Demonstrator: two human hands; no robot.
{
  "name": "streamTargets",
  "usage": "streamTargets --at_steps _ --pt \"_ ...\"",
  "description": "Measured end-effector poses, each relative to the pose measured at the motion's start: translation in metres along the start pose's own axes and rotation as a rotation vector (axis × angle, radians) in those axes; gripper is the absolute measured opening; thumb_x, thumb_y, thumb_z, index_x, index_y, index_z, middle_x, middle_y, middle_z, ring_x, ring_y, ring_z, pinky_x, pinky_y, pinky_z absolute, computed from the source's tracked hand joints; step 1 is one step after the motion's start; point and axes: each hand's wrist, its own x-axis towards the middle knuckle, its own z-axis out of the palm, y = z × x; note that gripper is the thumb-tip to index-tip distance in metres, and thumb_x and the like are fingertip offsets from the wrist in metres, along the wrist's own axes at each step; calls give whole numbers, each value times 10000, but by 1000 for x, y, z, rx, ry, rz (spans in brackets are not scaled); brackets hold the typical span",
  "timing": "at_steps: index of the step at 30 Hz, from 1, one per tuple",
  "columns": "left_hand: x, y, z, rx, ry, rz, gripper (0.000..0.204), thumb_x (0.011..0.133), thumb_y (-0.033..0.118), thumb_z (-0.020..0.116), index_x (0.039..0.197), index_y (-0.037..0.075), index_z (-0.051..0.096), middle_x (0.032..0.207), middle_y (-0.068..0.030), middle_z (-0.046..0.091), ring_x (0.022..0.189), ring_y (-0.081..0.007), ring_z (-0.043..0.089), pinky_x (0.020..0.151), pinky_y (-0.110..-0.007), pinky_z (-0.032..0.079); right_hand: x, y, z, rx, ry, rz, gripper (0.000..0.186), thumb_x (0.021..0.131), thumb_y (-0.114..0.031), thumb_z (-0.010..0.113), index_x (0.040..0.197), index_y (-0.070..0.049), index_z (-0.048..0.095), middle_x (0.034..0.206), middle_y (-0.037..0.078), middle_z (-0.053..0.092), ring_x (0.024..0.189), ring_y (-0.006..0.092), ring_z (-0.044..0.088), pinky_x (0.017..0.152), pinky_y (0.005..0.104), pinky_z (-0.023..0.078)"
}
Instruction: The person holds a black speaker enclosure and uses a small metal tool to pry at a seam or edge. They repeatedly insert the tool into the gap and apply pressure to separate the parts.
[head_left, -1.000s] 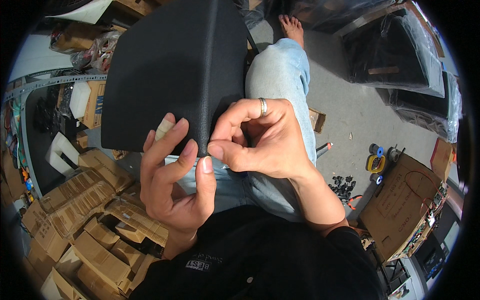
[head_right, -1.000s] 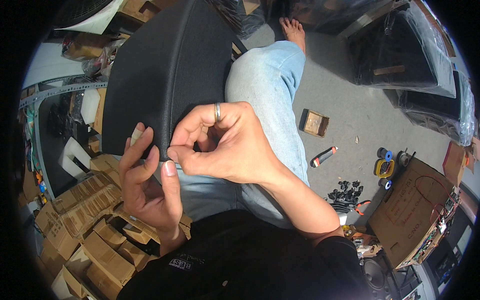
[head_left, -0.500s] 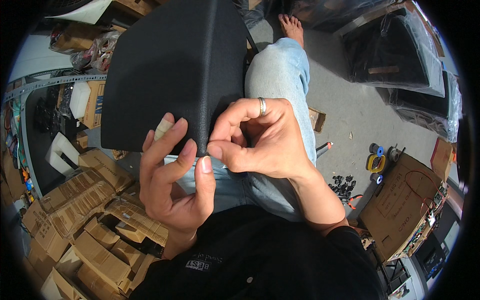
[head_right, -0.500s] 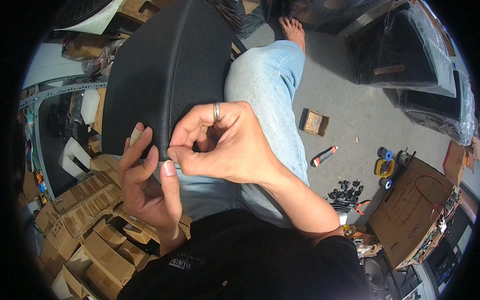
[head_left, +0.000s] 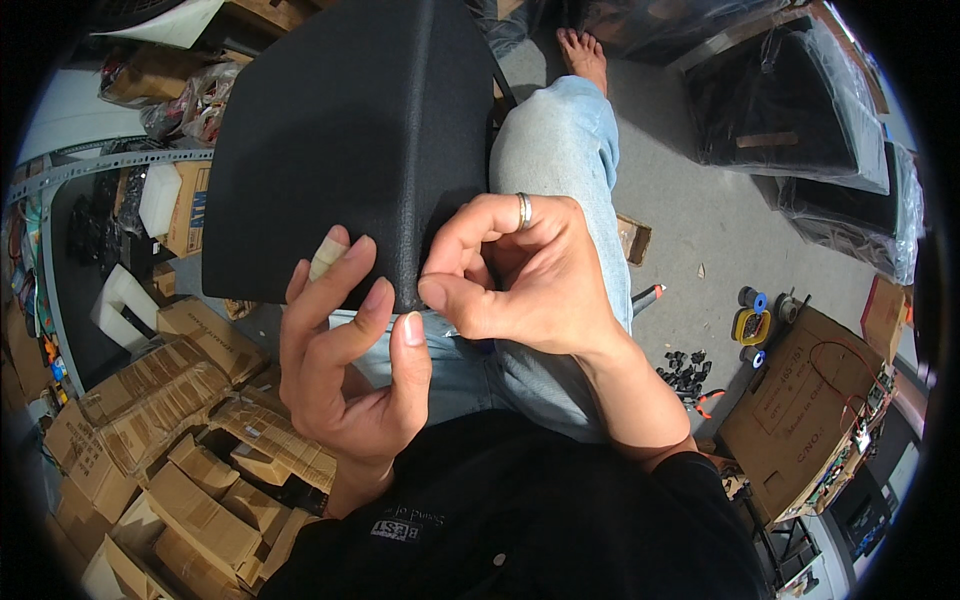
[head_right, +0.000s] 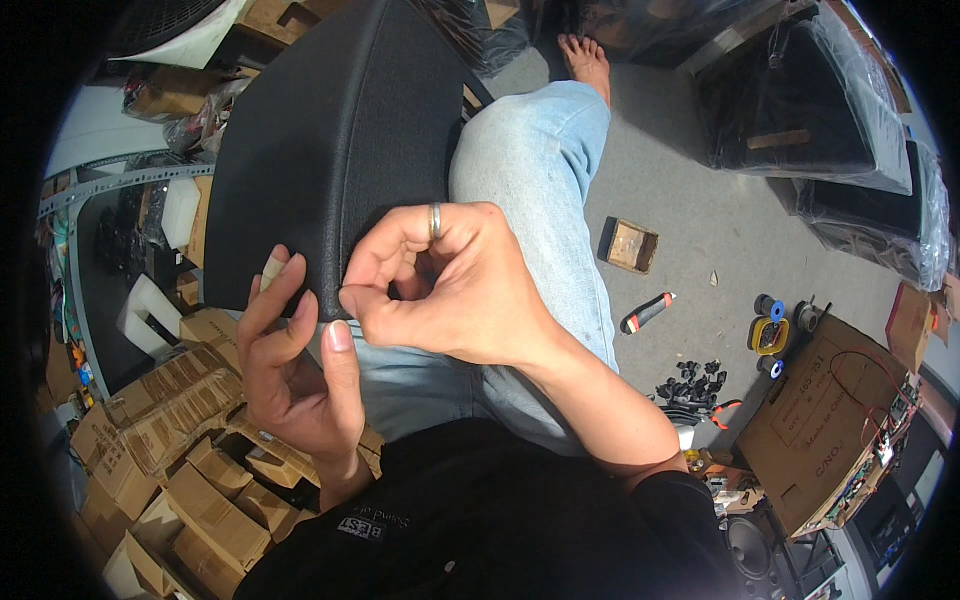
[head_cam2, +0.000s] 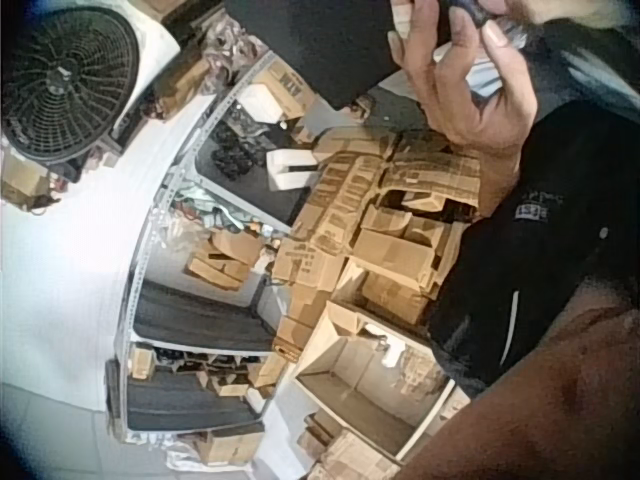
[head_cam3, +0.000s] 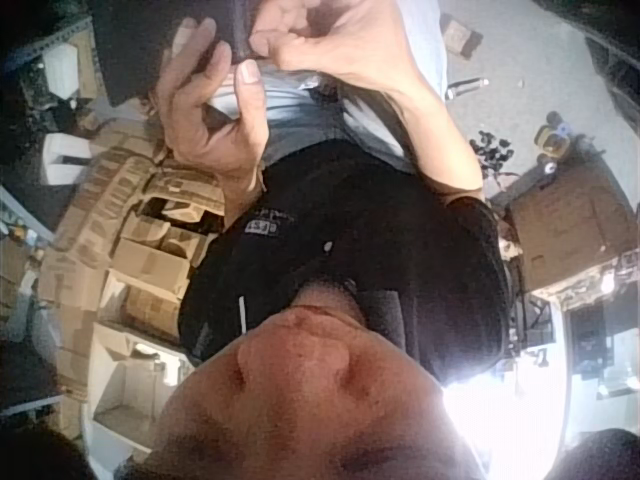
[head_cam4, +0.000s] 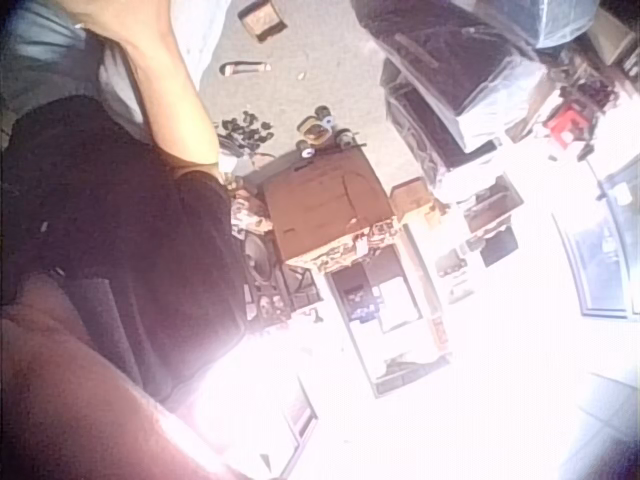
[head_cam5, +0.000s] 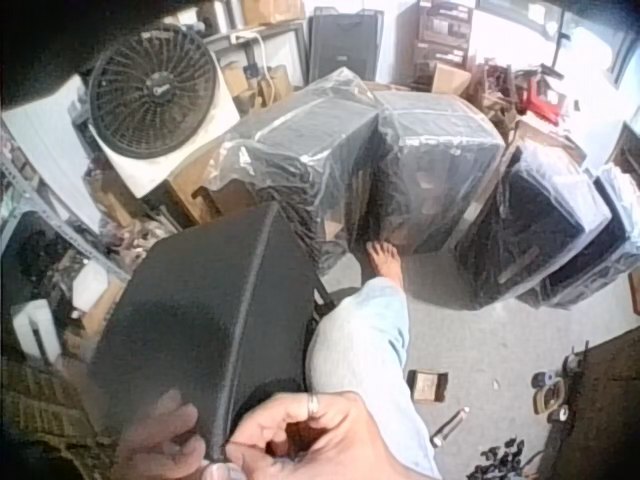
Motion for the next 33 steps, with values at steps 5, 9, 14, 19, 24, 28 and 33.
streamTargets --at_steps 5,9,14,19,24,28,33 --pt "1 1 0 8 -2 6 256 855 60 726 1108 64 681 1243 -189 709 1229 -374 668 1115 -502 449 0 2 -1 -1 -13 -38 140 814 67 812 883 -14 722 757 -12 692 643 9 569 582 177 432" --pt "1 3 -1 0 -25 -12 244 873 39 702 1114 53 664 1271 -197 685 1264 -383 639 1140 -521 421 1 0 -1 -31 -18 -42 141 816 69 811 886 -13 721 754 -10 690 641 9 570 583 174 432" --pt "1 6 -4 -29 -79 -33 217 909 -6 643 1123 29 632 1321 -213 639 1328 -403 582 1189 -557 363 0 0 0 20 -4 4 144 811 76 805 886 -9 716 755 -13 686 643 10 576 580 172 431" --pt "2 7 -3 -25 -68 -37 214 907 -8 640 1118 30 635 1319 -210 641 1323 -397 585 1187 -553 367 0 2 -1 2 -24 -35 145 817 96 783 894 -1 707 746 -7 679 635 14 584 570 172 430" --pt "2 10 0 -27 -44 -54 203 911 -3 642 1111 31 632 1317 -203 639 1321 -391 586 1188 -552 367 0 2 -4 15 -46 -20 147 821 92 785 904 -2 707 749 -10 675 642 16 583 578 178 433" --pt "2 13 4 -33 -25 -71 202 914 -3 635 1112 29 622 1320 -200 628 1327 -391 579 1194 -553 360 0 2 -4 33 -57 -15 153 822 77 799 914 -6 709 759 -13 675 655 16 583 590 178 433" --pt "5 14 3 -21 -48 -60 212 910 -2 621 1121 22 611 1328 -209 614 1339 -396 568 1198 -556 348 0 2 -4 54 -59 -2 162 819 64 810 920 -12 709 759 -20 669 666 13 578 596 175 422"
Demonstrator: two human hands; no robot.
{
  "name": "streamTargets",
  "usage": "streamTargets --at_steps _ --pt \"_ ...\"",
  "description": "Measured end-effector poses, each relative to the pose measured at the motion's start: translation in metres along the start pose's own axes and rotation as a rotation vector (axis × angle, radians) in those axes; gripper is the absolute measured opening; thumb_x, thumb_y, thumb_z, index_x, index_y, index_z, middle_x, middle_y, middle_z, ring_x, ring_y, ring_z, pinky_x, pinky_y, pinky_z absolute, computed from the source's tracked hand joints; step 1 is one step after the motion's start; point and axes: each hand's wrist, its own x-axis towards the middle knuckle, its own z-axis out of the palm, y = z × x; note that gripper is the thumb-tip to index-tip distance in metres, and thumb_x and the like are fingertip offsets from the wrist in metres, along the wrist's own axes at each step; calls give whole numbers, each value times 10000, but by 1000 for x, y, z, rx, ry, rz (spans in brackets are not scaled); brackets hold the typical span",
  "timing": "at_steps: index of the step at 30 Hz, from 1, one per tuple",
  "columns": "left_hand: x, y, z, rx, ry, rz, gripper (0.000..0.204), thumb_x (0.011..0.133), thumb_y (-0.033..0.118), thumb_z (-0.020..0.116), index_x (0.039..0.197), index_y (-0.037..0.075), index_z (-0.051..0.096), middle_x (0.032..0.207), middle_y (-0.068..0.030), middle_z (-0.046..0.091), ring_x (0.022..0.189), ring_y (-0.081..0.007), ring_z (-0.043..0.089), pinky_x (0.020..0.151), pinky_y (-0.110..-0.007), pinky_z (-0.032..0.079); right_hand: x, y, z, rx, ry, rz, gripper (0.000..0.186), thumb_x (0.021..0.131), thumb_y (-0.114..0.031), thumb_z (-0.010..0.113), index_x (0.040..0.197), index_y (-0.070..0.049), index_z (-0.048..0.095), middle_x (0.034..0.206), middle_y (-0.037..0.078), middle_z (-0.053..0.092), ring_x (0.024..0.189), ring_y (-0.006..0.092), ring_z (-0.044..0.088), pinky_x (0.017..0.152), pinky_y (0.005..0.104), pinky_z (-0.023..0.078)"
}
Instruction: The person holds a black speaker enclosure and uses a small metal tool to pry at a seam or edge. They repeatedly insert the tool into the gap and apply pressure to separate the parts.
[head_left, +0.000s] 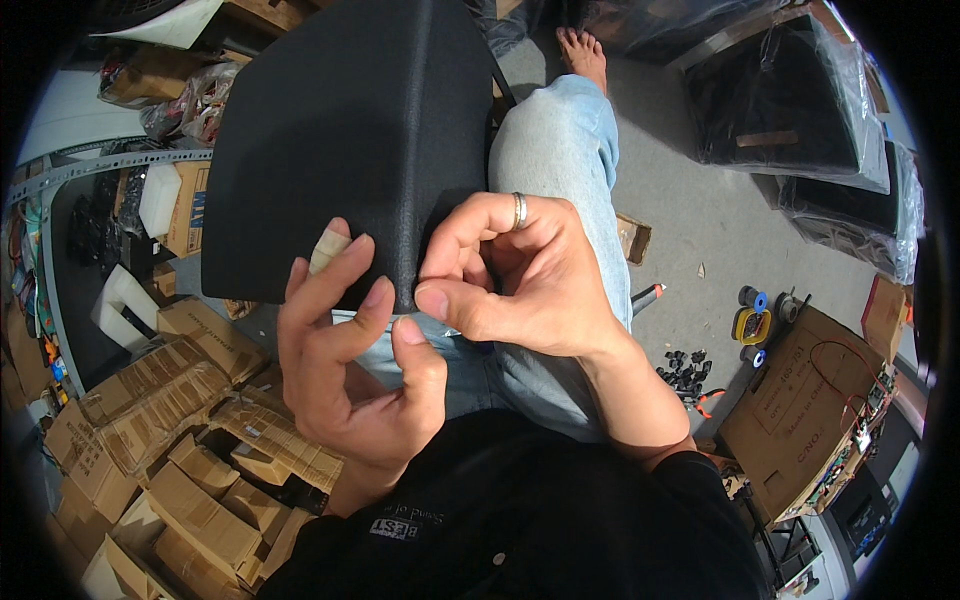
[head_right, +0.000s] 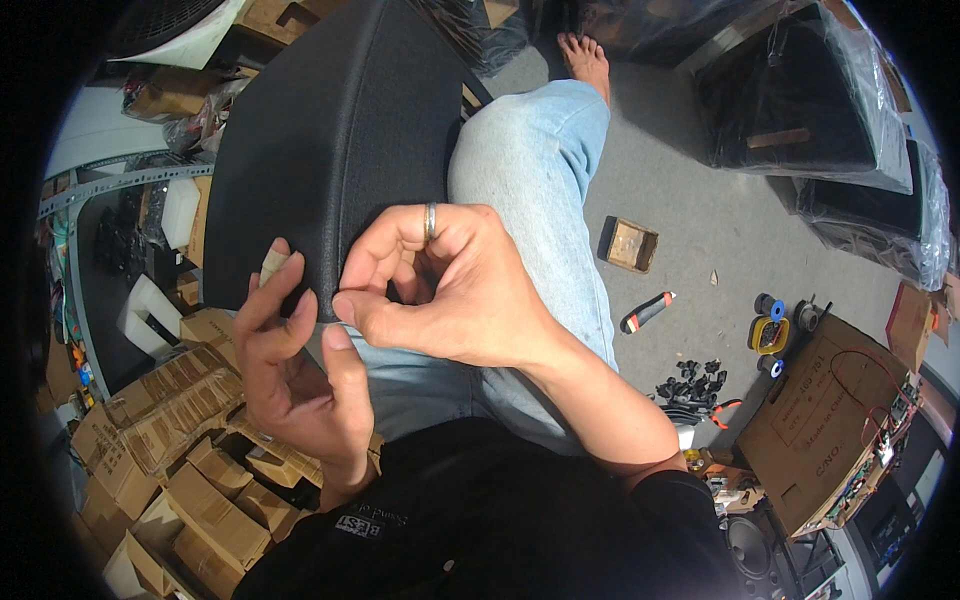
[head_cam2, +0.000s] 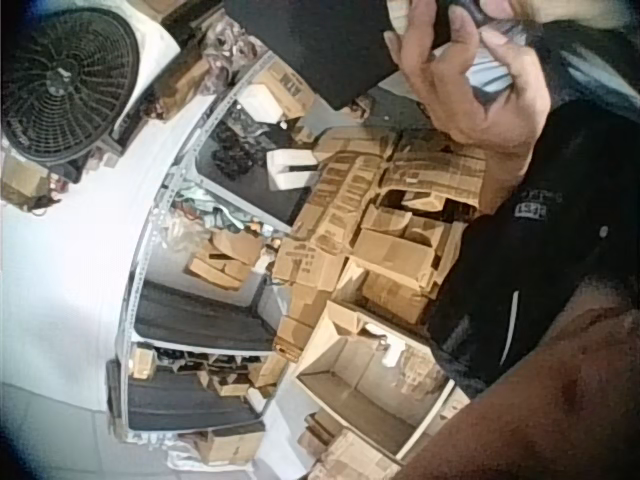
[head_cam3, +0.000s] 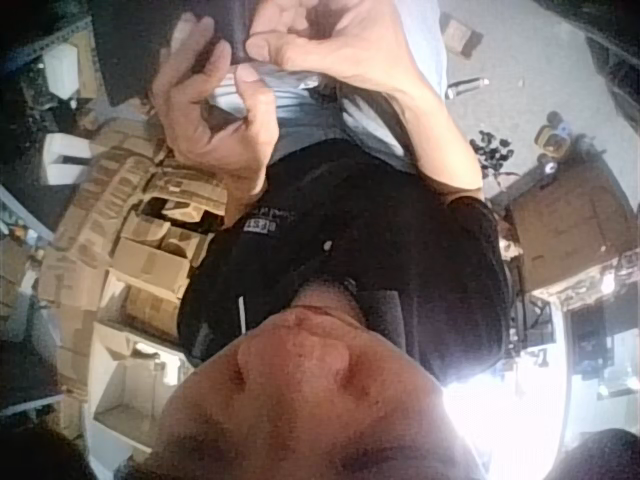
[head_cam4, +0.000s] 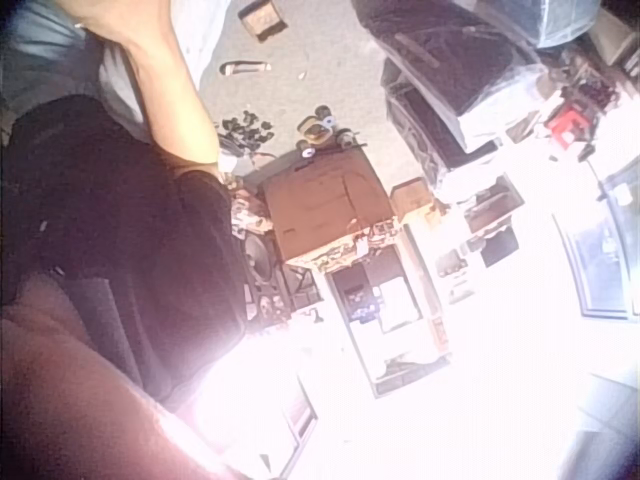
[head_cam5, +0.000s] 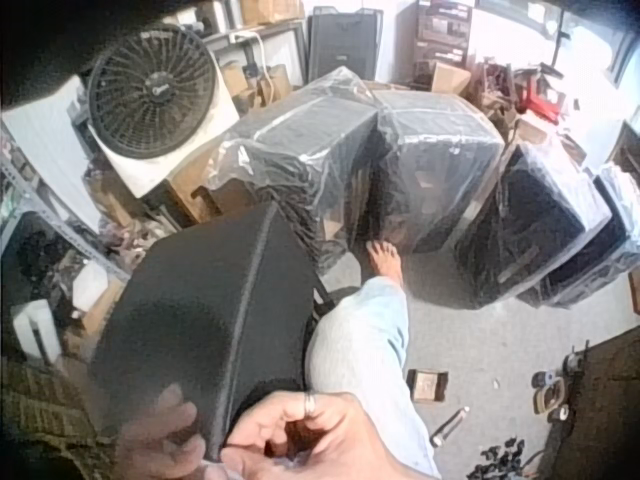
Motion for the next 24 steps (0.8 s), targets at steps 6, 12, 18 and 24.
streamTargets --at_steps 6,12,18,24 --pt "0 -2 0 -3 6 13 209 908 -3 621 1116 20 609 1327 -217 611 1338 -405 567 1194 -555 349 0 -4 6 -70 43 25 158 808 75 800 898 -16 707 755 -35 659 669 7 569 600 175 416" --pt "-1 0 0 12 3 2 203 909 -6 622 1110 21 610 1332 -216 610 1341 -403 566 1194 -552 348 0 -4 4 -29 33 16 150 808 78 795 889 -16 710 749 -33 663 660 9 573 596 173 419" --pt "-1 1 1 11 9 7 196 911 -13 622 1104 20 610 1336 -212 610 1343 -395 566 1197 -549 346 0 -2 2 -33 39 23 155 808 83 800 894 -11 712 753 -24 673 647 12 574 586 175 424" --pt "-3 -1 1 5 16 11 195 912 -15 624 1104 11 609 1337 -221 613 1338 -398 570 1196 -550 346 0 0 2 -54 22 -42 146 817 94 785 897 -1 708 748 -15 671 632 15 572 572 177 426"
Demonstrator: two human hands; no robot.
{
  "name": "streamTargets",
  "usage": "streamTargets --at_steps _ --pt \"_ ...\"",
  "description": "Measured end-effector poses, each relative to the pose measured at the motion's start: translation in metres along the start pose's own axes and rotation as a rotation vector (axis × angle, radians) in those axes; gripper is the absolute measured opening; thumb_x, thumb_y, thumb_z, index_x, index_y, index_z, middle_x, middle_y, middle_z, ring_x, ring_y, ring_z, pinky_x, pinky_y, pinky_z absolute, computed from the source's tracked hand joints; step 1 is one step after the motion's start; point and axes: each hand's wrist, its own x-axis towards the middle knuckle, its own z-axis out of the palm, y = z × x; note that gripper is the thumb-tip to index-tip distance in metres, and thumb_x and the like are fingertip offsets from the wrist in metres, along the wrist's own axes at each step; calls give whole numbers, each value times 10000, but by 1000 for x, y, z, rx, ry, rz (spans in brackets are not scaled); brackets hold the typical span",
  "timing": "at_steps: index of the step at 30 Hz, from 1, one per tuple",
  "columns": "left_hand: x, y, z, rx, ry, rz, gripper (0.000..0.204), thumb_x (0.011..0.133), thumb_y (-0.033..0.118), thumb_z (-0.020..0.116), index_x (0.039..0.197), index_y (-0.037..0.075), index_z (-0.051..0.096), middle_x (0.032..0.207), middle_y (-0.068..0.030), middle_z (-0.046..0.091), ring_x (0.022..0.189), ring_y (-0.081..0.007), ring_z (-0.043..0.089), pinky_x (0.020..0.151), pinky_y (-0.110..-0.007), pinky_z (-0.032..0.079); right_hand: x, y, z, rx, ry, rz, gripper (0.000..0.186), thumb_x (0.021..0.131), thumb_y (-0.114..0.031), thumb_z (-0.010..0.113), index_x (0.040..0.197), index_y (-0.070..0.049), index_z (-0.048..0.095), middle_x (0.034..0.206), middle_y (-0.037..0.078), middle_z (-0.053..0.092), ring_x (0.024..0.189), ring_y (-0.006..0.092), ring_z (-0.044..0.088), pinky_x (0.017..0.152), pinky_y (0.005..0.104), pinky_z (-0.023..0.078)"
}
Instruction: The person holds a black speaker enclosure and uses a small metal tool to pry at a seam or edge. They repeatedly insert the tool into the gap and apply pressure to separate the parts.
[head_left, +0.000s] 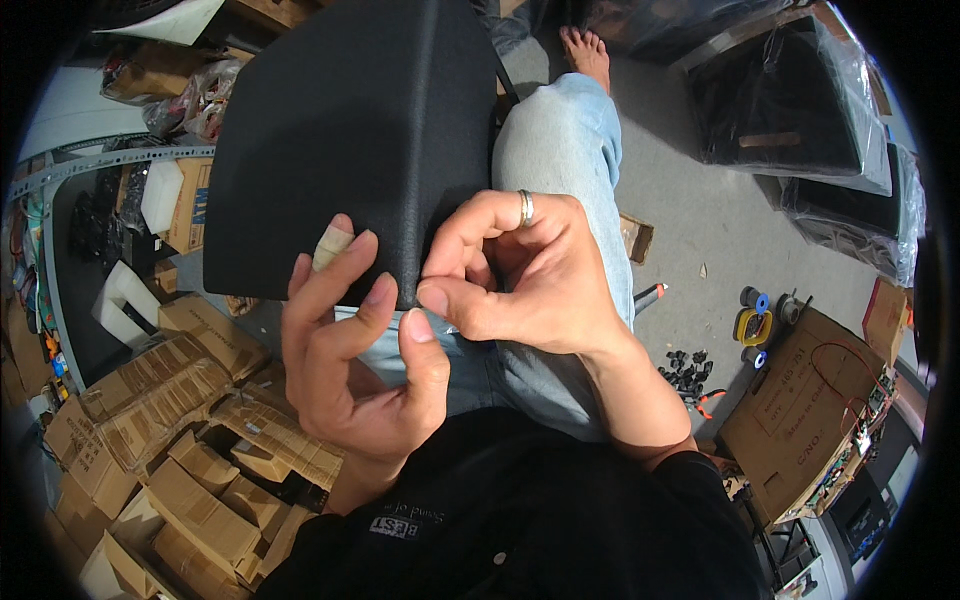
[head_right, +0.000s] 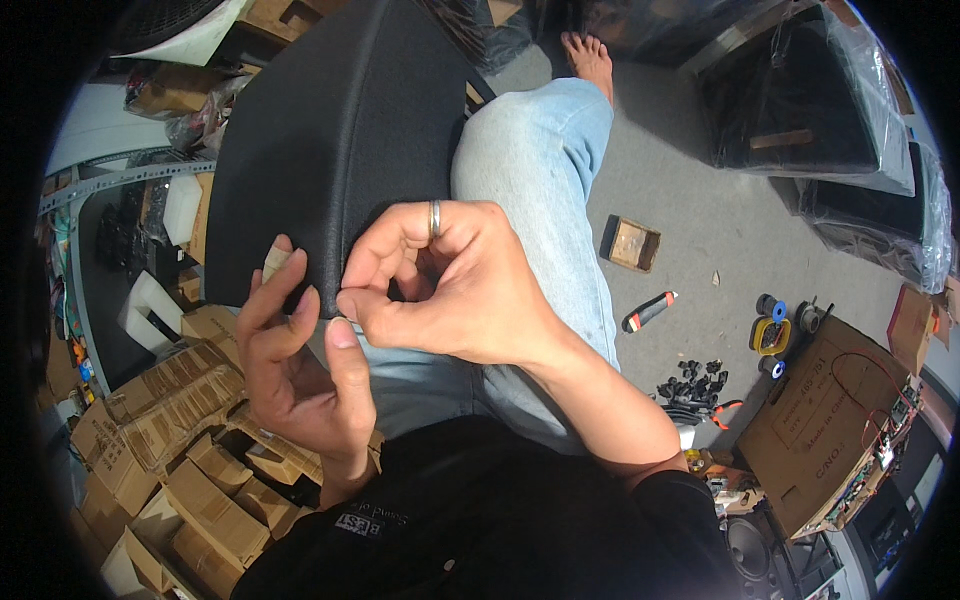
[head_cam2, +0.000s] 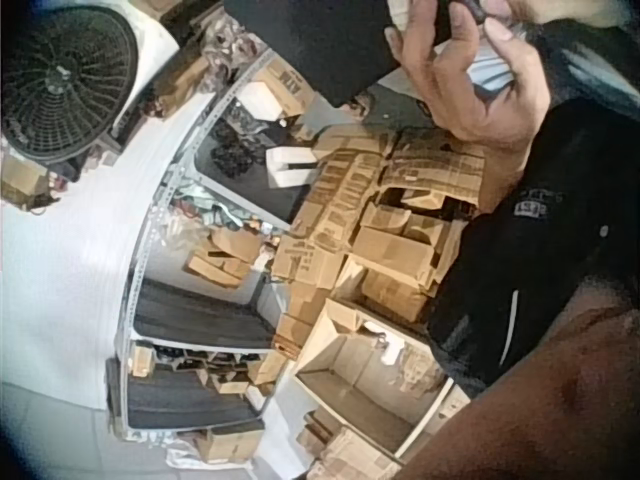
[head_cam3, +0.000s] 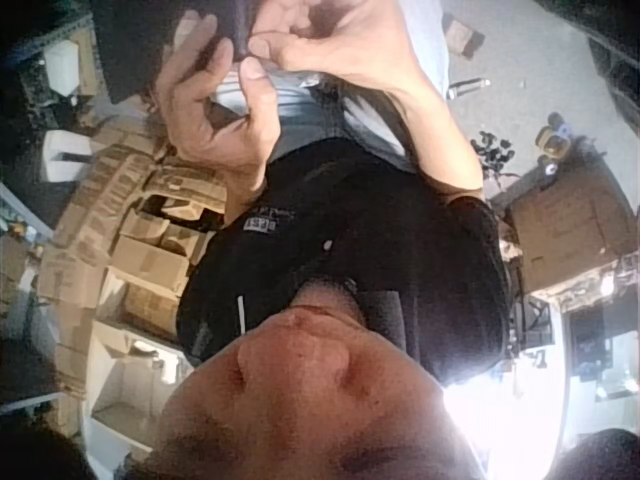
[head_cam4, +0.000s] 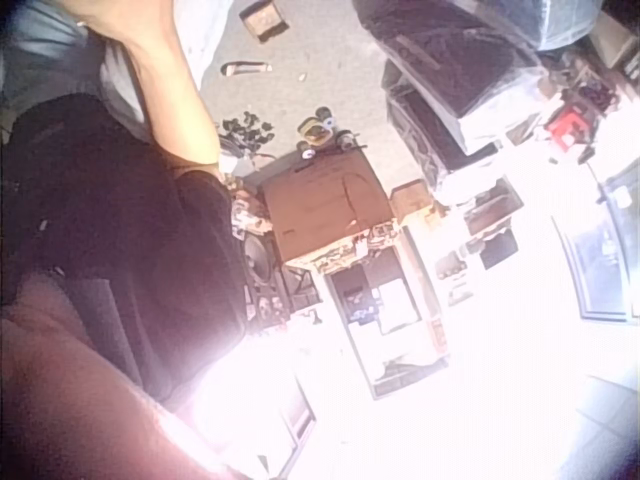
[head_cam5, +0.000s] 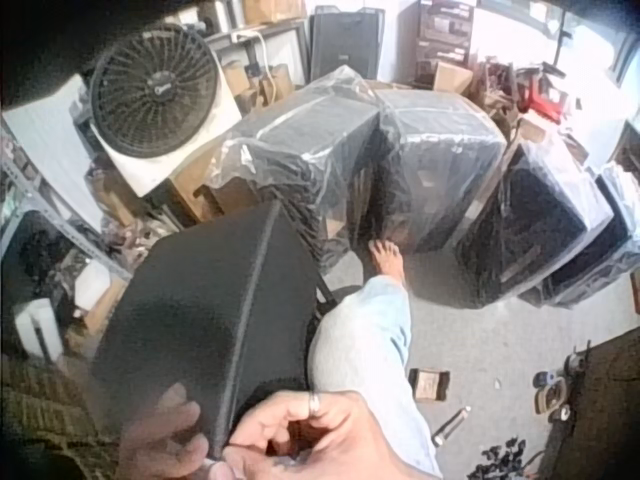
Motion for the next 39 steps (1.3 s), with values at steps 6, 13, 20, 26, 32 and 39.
streamTargets --at_steps 6,13,20,26,32,39 --pt "-1 -13 -1 8 18 48 161 980 83 559 1090 -18 619 1269 -223 656 1277 -391 620 1176 -538 372 0 2 -1 27 0 12 134 826 54 797 897 -16 708 740 -35 670 626 -5 553 568 163 406" --pt "47 -52 -1 -92 95 1 184 1005 53 543 1048 -42 695 1135 -179 726 1084 -306 709 1036 -410 495 12 4 4 77 2 40 102 891 -55 798 897 -35 698 729 -74 653 641 -32 536 586 156 409" --pt "128 -101 -19 171 -323 -69 439 1063 326 559 1374 20 611 1346 -130 635 1289 -237 570 1107 -327 396 35 3 13 -5 -20 -82 294 801 -116 927 858 -55 645 685 -66 616 611 -16 529 575 161 416" --pt "231 -67 29 466 -869 -435 990 1002 761 262 1646 16 155 1710 -248 109 1596 -370 99 1292 -451 104 47 -2 16 -47 58 23 276 818 -99 910 872 -49 645 696 -64 613 621 -11 527 582 158 415" --pt "288 -146 63 226 -868 -200 813 954 516 569 1528 -37 413 1610 -265 377 1458 -360 413 1160 -412 366 68 -6 31 -48 15 1 116 949 -22 748 1014 -13 652 801 -57 630 719 -5 547 661 162 426" --pt "289 -177 63 30 -719 -184 776 853 453 672 1431 -46 534 1525 -245 497 1370 -325 494 1107 -410 402 69 -10 33 -29 -10 6 132 960 20 688 1087 16 653 878 -14 651 781 43 591 719 198 462"
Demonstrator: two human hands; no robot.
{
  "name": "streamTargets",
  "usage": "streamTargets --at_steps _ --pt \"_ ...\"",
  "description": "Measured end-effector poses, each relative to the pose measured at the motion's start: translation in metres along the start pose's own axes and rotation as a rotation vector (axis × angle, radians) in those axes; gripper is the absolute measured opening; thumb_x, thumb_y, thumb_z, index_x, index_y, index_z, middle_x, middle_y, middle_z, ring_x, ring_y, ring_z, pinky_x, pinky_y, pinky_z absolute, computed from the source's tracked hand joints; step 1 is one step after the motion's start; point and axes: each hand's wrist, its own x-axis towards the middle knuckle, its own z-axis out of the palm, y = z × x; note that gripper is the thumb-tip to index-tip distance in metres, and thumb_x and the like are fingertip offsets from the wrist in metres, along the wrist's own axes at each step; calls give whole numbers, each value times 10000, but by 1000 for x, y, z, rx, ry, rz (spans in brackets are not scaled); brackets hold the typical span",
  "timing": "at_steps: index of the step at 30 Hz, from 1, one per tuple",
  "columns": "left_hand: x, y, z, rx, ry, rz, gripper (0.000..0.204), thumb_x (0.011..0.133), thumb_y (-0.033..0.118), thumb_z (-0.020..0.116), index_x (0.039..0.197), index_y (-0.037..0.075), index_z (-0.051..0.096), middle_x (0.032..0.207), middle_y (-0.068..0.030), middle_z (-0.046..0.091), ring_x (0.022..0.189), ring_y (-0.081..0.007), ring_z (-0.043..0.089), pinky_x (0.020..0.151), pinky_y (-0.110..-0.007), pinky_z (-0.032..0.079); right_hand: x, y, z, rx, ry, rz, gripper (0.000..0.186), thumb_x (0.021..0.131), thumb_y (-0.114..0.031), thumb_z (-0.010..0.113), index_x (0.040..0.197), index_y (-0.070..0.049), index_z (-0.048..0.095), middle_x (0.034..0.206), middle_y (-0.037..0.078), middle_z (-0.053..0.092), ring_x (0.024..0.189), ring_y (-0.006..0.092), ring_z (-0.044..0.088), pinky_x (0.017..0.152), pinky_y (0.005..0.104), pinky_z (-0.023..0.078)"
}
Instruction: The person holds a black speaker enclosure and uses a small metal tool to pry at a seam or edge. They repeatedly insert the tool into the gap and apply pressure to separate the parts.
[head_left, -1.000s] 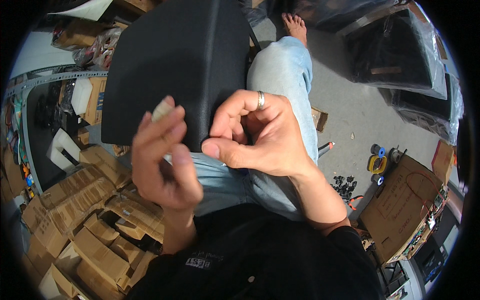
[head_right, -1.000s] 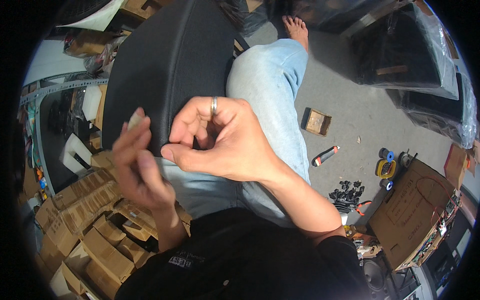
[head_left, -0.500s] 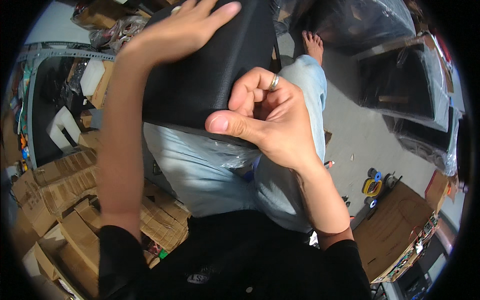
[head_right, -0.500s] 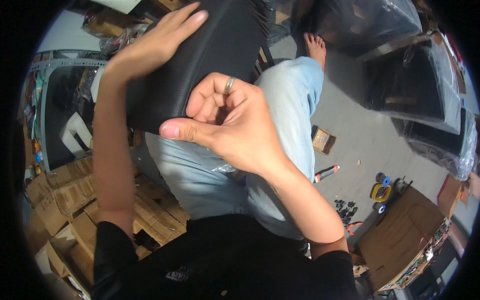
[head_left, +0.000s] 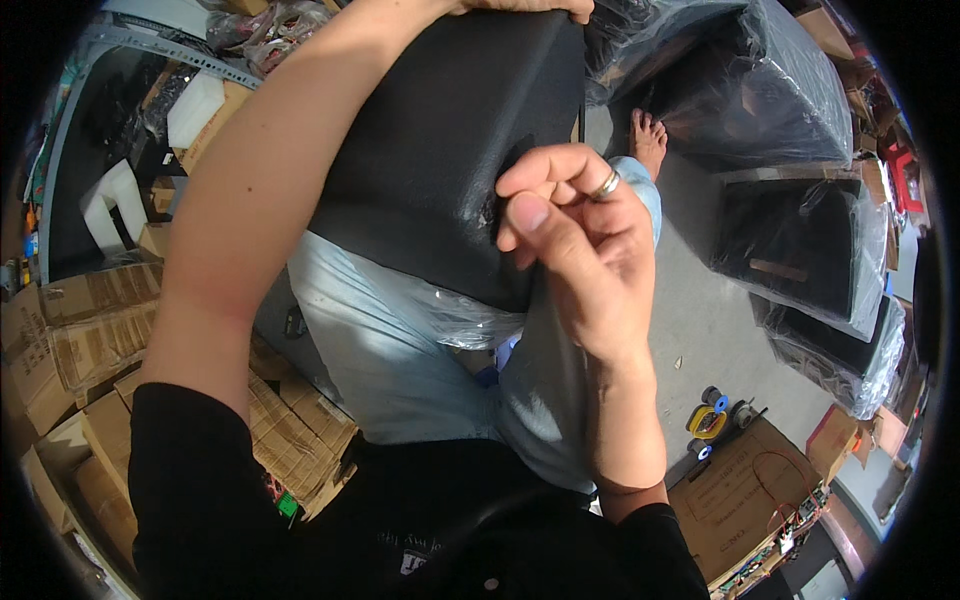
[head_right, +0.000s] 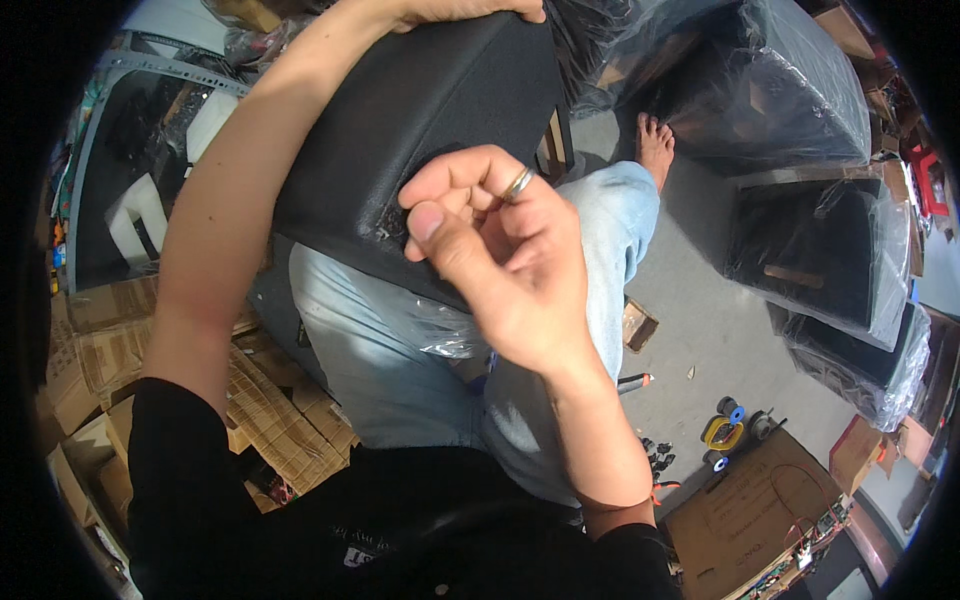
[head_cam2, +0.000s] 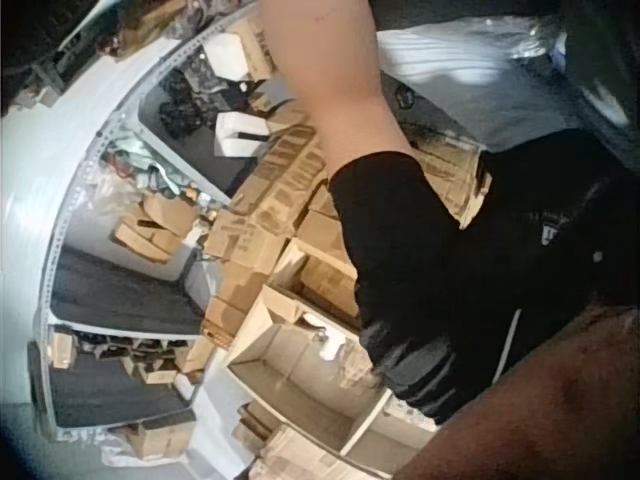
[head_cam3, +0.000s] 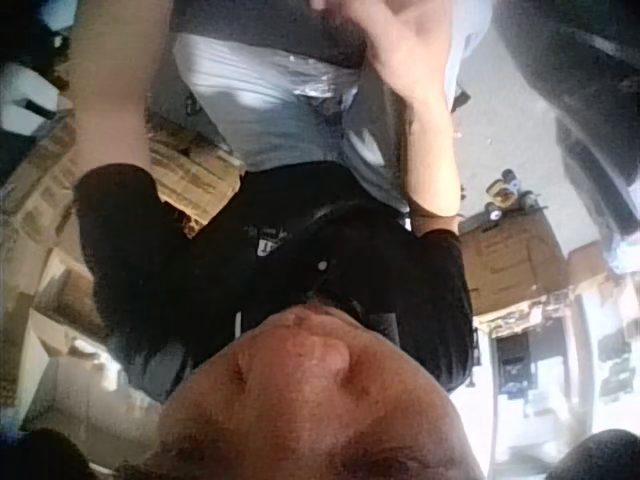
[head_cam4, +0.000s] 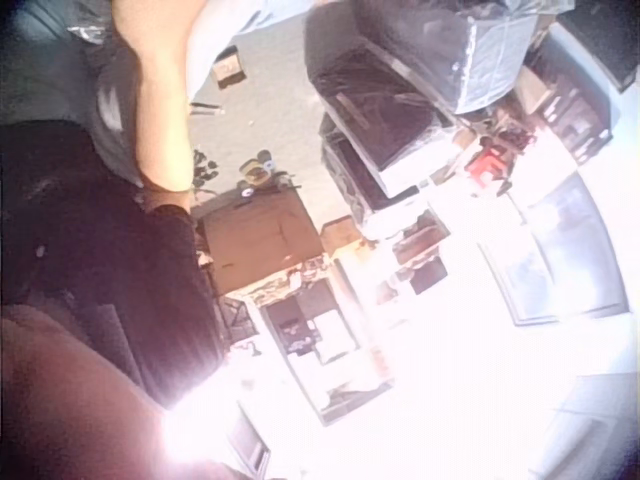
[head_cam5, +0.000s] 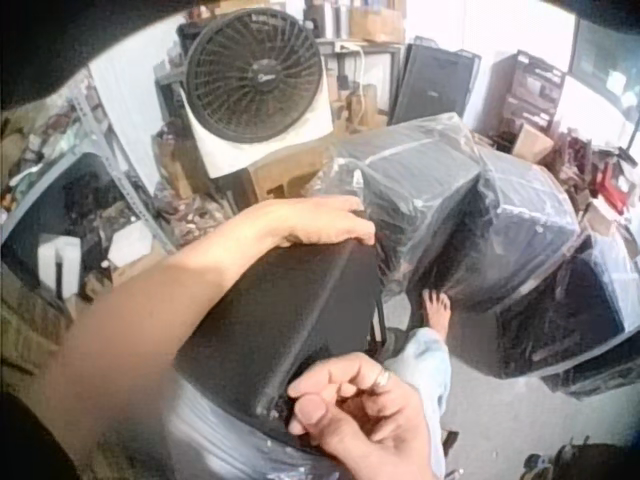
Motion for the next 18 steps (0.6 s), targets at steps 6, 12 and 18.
streamTargets --at_steps 6,12,18 --pt "-9 16 -15 -63 -152 -17 894 825 501 691 1515 -20 463 1596 -221 420 1473 -312 386 1188 -398 327 -3 8 9 -660 109 -561 132 869 66 747 994 34 720 870 76 696 760 129 649 694 247 521" --pt "-10 5 -15 -36 -139 -10 945 826 506 693 1549 -34 412 1646 -217 350 1526 -306 310 1219 -386 283 -3 4 12 -844 105 -731 190 762 76 797 928 11 733 868 103 709 717 247 653 637 321 508" --pt "-23 17 -16 -63 -118 20 928 828 496 695 1537 -39 425 1628 -224 373 1508 -316 338 1207 -392 300 -8 -7 12 -894 78 -637 152 783 54 808 908 11 732 852 98 720 743 229 675 675 307 522"
